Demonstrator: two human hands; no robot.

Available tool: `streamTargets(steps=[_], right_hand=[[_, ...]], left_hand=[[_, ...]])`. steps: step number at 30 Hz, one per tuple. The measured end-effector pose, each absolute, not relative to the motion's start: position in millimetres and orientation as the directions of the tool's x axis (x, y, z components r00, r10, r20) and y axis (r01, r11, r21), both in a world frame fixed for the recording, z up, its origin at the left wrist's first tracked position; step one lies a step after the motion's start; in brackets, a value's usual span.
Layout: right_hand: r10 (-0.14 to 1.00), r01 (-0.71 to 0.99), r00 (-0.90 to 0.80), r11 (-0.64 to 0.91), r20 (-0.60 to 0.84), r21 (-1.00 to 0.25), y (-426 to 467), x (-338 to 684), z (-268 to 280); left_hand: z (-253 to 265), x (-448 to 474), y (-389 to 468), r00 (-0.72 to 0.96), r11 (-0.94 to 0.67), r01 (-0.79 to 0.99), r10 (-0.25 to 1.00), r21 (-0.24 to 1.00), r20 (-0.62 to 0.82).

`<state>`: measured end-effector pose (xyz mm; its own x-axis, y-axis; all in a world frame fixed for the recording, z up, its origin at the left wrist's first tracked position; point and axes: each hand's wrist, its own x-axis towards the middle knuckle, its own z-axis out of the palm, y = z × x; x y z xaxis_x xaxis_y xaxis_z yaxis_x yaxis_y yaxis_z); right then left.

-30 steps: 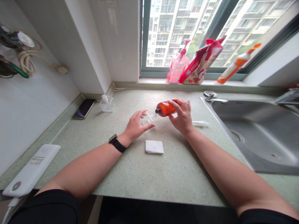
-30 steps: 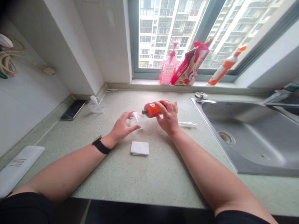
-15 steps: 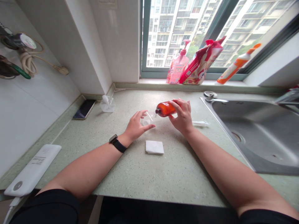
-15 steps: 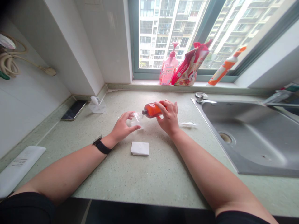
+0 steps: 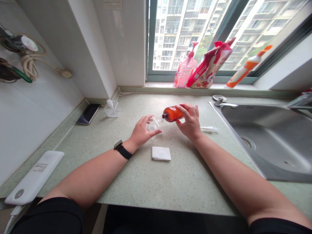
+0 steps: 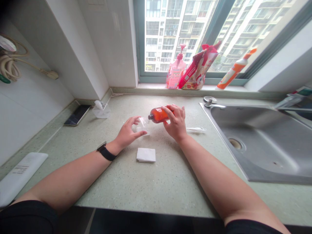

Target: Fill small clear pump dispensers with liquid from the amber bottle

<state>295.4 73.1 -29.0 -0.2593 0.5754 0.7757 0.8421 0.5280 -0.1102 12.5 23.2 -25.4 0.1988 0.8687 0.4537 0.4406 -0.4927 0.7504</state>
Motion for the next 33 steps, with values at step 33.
streamTargets(steps=[33], right_hand=[[0.578,0.833,-0.22,0.53,0.786,-0.157,70.3,291.7,-26.0]], left_hand=[[-24.0,11.8,22.8,0.2,-0.457,0.432,0.889,0.778,0.411]])
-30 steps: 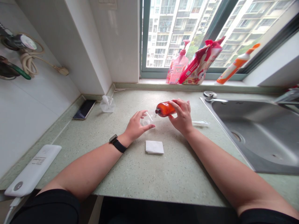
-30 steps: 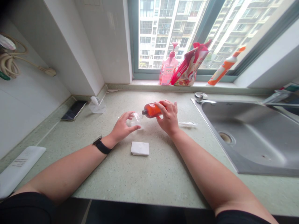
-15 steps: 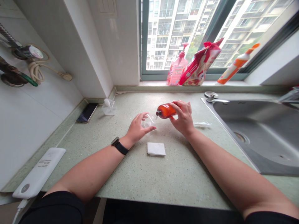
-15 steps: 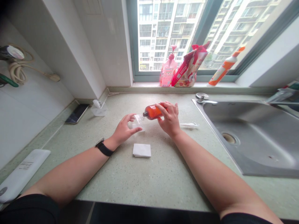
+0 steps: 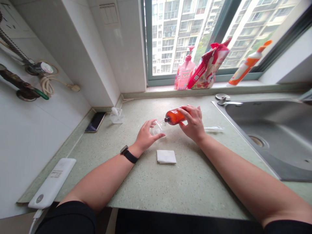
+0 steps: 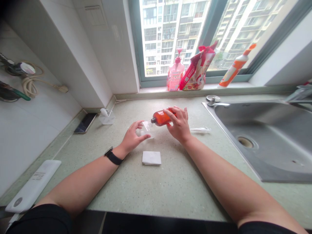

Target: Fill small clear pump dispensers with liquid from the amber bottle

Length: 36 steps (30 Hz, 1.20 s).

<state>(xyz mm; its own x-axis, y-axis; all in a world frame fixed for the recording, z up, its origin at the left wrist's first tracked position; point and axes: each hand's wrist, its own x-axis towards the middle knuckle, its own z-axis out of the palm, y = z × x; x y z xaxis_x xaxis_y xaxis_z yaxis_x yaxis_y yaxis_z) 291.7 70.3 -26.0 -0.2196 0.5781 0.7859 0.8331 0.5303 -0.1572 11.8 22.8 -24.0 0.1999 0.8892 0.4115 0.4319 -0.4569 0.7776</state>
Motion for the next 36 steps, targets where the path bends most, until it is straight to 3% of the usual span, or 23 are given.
streamTargets(steps=[36], right_hand=[[0.585,0.844,-0.228,0.518,0.778,-0.142,69.2,292.3,-24.4]], left_hand=[[-23.5,12.1,22.9,0.203,-0.442,0.406,0.897,0.8,0.393]])
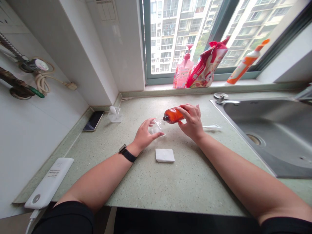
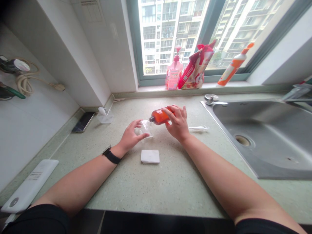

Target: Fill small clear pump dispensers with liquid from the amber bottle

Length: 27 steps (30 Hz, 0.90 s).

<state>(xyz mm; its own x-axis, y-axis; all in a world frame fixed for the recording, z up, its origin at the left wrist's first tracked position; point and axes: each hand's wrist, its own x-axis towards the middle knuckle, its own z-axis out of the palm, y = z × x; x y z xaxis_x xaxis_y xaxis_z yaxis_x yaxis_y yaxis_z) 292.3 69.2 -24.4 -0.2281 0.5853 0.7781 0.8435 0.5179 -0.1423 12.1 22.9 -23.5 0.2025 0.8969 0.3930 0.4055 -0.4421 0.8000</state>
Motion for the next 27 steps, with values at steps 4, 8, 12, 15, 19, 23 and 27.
streamTargets(steps=[4,8,12,15,19,23,27], right_hand=[[0.57,0.843,-0.236,0.523,0.787,-0.125,70.2,293.0,-24.8],[0.562,0.842,-0.234,0.525,0.794,-0.123,69.8,292.5,-24.7],[0.571,0.839,-0.226,0.526,0.789,-0.139,69.3,291.9,-24.5],[0.58,0.842,-0.225,0.521,0.783,-0.144,69.0,291.7,-24.0],[0.571,0.842,-0.226,0.522,0.789,-0.136,68.7,291.4,-23.3],[0.559,0.84,-0.231,0.527,0.796,-0.126,68.8,291.6,-23.7],[0.568,0.841,-0.233,0.525,0.789,-0.13,69.8,292.4,-24.8]], left_hand=[[-24.5,11.8,23.6,0.201,-0.448,0.404,0.894,0.798,0.4],[-23.7,12.0,23.1,0.202,-0.447,0.404,0.895,0.798,0.398],[-22.5,12.3,22.2,0.202,-0.438,0.404,0.899,0.803,0.389],[-22.3,12.5,22.1,0.203,-0.433,0.408,0.901,0.804,0.383],[-22.6,12.9,22.2,0.2,-0.43,0.409,0.903,0.805,0.381],[-22.8,12.7,22.1,0.2,-0.429,0.4,0.903,0.81,0.38],[-22.8,12.5,22.0,0.199,-0.422,0.402,0.907,0.813,0.372]])
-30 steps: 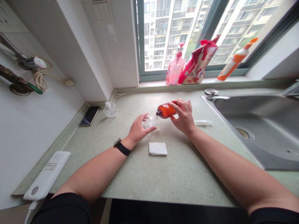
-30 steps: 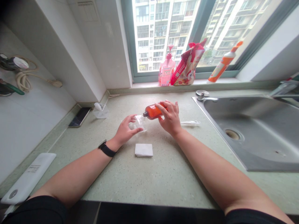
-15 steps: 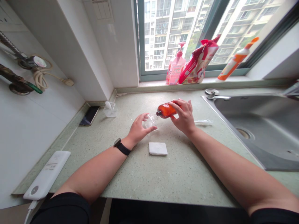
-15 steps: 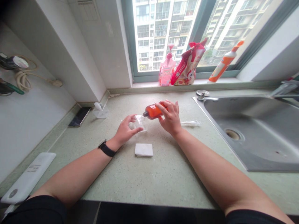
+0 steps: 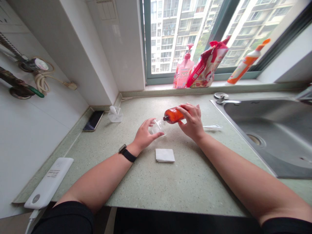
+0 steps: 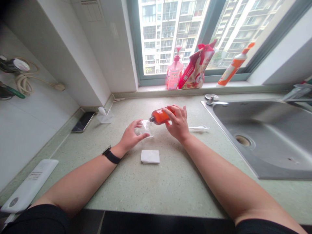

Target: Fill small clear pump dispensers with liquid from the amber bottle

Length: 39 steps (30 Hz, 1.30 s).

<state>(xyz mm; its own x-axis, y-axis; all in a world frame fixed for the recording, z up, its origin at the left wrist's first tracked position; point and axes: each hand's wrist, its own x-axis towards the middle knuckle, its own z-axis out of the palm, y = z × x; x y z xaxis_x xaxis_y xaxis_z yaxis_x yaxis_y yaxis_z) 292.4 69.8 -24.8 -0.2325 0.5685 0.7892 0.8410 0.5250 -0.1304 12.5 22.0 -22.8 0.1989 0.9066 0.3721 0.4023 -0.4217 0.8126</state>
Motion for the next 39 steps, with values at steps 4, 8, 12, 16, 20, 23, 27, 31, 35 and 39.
streamTargets(steps=[4,8,12,16,20,23,27,31,35,39], right_hand=[[0.561,0.837,-0.233,0.531,0.794,-0.13,70.7,292.8,-25.8],[0.551,0.835,-0.235,0.536,0.801,-0.124,70.8,292.7,-26.1],[0.539,0.837,-0.239,0.536,0.808,-0.109,70.7,292.5,-26.0],[0.534,0.839,-0.239,0.534,0.811,-0.105,70.5,292.4,-25.6],[0.534,0.839,-0.242,0.535,0.81,-0.102,70.5,292.4,-25.3],[0.532,0.84,-0.243,0.534,0.811,-0.099,70.6,292.5,-25.3],[0.534,0.837,-0.243,0.537,0.81,-0.104,70.6,292.7,-25.3],[0.527,0.833,-0.243,0.543,0.814,-0.103,70.6,292.7,-25.4],[0.537,0.834,-0.234,0.539,0.81,-0.116,70.1,292.1,-25.1],[0.527,0.83,-0.231,0.545,0.817,-0.117,69.6,291.5,-24.6]], left_hand=[[-22.6,12.8,22.3,0.204,-0.427,0.401,0.904,0.811,0.375],[-22.8,13.1,22.5,0.2,-0.422,0.404,0.907,0.812,0.372],[-22.9,13.2,22.4,0.201,-0.43,0.394,0.903,0.812,0.381],[-22.8,12.8,22.5,0.203,-0.43,0.397,0.903,0.811,0.379],[-22.9,12.6,22.4,0.206,-0.435,0.391,0.9,0.811,0.384],[-22.8,12.8,22.4,0.207,-0.435,0.392,0.9,0.811,0.383],[-22.2,13.1,22.5,0.206,-0.424,0.397,0.905,0.814,0.372],[-21.6,13.0,22.3,0.21,-0.427,0.404,0.904,0.809,0.373],[-20.5,13.3,21.7,0.21,-0.417,0.415,0.909,0.809,0.361],[-19.5,13.5,21.1,0.21,-0.413,0.407,0.91,0.815,0.357]])
